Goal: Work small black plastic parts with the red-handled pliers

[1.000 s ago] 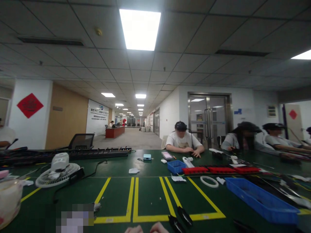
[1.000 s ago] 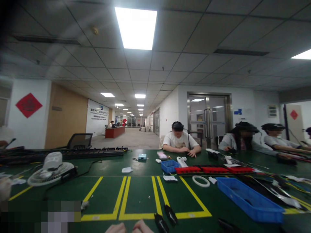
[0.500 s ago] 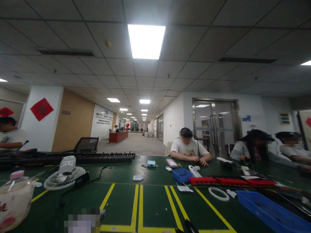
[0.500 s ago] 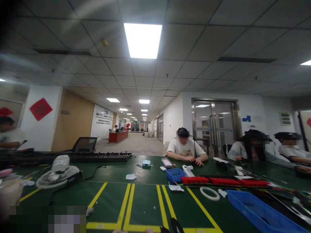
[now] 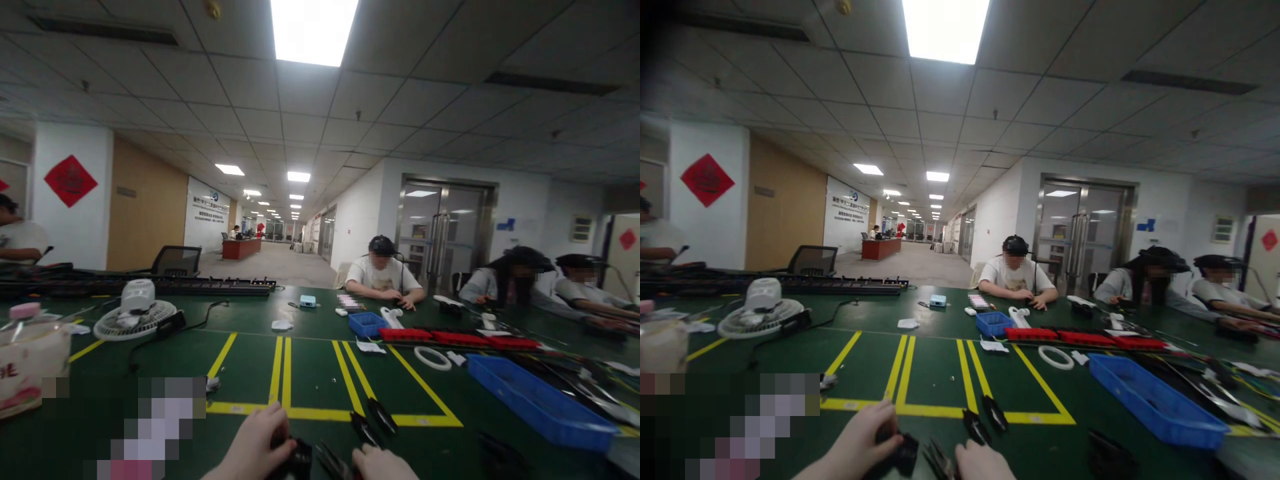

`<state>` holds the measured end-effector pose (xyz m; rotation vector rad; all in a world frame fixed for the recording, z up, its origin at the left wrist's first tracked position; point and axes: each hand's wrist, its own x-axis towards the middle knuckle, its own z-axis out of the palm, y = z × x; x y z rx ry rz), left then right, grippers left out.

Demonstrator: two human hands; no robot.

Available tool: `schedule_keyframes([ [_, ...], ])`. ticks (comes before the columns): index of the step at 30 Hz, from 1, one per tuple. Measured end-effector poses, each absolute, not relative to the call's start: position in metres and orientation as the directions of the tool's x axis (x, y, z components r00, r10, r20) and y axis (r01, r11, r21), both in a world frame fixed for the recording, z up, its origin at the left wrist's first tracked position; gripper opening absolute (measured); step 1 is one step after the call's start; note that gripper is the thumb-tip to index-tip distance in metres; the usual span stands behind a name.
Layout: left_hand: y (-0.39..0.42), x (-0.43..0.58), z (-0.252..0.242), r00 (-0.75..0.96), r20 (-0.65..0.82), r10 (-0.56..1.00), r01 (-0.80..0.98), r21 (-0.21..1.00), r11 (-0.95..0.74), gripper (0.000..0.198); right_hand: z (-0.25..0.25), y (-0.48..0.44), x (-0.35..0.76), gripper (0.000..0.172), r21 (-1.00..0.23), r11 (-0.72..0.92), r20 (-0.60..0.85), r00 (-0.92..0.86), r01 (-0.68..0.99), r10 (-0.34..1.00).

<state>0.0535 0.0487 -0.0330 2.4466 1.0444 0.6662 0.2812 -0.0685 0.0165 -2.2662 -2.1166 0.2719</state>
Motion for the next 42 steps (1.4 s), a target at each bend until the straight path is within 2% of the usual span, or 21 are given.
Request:
schedule_keyframes([
  [4, 0.048, 0.052, -0.029, 0.624, 0.265, 0.735, 0.52, 0.561, -0.644, 0.008, 0.035, -0.078, 0.27, 0.016, -0.181, -0.076, -0.072, 0.064, 0.981, 0.995],
  [7, 0.046, 0.052, -0.028, 0.641, 0.264, 0.721, 0.497, 0.574, -0.651, 0.01, 0.04, -0.077, 0.267, 0.014, -0.202, -0.067, -0.038, 0.061, 0.977, 0.997],
  [12, 0.042, 0.051, -0.026, 0.678, 0.259, 0.688, 0.463, 0.577, -0.673, 0.01, 0.035, -0.071, 0.268, 0.03, -0.231, 0.011, 0.021, -0.007, 0.973, 1.0],
  [17, 0.037, 0.045, -0.022, 0.742, 0.217, 0.634, 0.422, 0.583, -0.694, 0.016, 0.02, -0.069, 0.267, 0.041, -0.108, 0.286, 0.352, -0.232, 0.952, 0.906],
  [18, 0.036, 0.044, -0.021, 0.759, 0.209, 0.616, 0.408, 0.584, -0.702, 0.017, 0.016, -0.068, 0.268, 0.042, -0.115, 0.298, 0.369, -0.238, 0.948, 0.898],
  [27, 0.028, 0.035, -0.014, 0.857, 0.201, 0.475, 0.294, 0.566, -0.77, 0.011, -0.014, -0.057, 0.281, 0.038, -0.189, 0.313, 0.402, -0.218, 0.931, 0.889],
  [34, 0.027, 0.032, -0.01, 0.899, 0.152, 0.41, 0.283, 0.513, -0.81, 0.019, -0.015, -0.056, 0.278, 0.019, -0.153, 0.366, 0.423, -0.274, 0.918, 0.864],
  [42, 0.027, 0.031, -0.01, 0.913, 0.147, 0.38, 0.254, 0.524, -0.813, 0.024, -0.012, -0.054, 0.276, 0.01, -0.099, 0.451, 0.428, -0.371, 0.887, 0.824],
])
